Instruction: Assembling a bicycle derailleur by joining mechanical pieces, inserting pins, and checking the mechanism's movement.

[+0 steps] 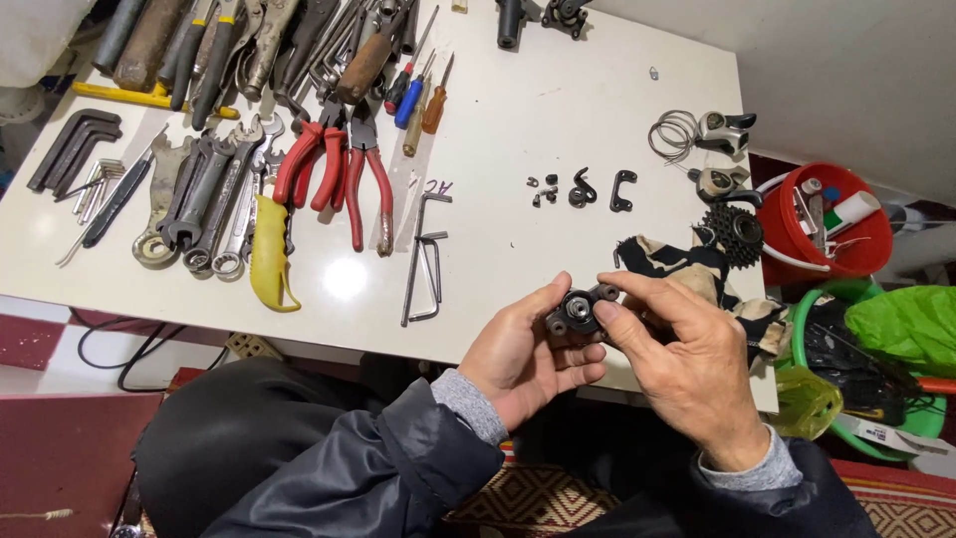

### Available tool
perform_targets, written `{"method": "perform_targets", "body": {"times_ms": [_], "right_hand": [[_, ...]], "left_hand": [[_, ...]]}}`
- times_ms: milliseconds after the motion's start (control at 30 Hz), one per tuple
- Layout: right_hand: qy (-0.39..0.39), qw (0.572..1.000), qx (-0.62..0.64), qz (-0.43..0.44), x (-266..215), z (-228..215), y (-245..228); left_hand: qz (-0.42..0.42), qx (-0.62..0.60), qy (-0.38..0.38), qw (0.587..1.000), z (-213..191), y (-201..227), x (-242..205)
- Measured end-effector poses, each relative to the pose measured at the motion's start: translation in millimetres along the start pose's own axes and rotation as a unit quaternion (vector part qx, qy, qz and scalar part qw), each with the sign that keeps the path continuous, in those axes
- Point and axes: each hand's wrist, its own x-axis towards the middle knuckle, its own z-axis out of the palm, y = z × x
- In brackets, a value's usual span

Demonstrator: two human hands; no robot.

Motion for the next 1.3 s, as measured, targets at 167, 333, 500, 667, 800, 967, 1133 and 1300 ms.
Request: {"method": "perform_targets", "body": {"times_ms": [167, 333, 500, 667, 800, 967, 1133, 1300], "right_hand": [[-0.014, 0.999, 0.045, 0.014, 1, 2, 3], [-0.015, 0.998, 0.047, 0.027, 1, 4, 3], [-0.020, 0.996, 0.055, 0.067, 1, 6, 3], [-0.032, 0.989, 0.096, 0.109, 2, 5, 6], [-0.042, 0.985, 0.111, 0.127, 3, 6, 6], [-0.051, 0.984, 0.107, 0.131, 3, 5, 10], [-0.057, 0.972, 0.159, 0.162, -5, 3, 14], [-0.016, 0.983, 0.136, 0.126, -14, 1, 17]], "left_hand": [[0.009, -0.012, 0.009, 1.000, -2, -3, 2], [0.010, -0.018, 0.010, 1.000, -5, -4, 5], [0.011, -0.022, 0.018, 1.000, -6, -5, 5], [0.017, -0.014, 0.023, 0.999, -5, -6, 6], [0.019, -0.006, 0.029, 0.999, -6, -7, 6], [0.021, -0.011, 0.033, 0.999, -7, -7, 8], [0.033, -0.034, 0.030, 0.998, -4, -5, 6], [0.034, -0.023, 0.039, 0.998, -1, -4, 3]]}}
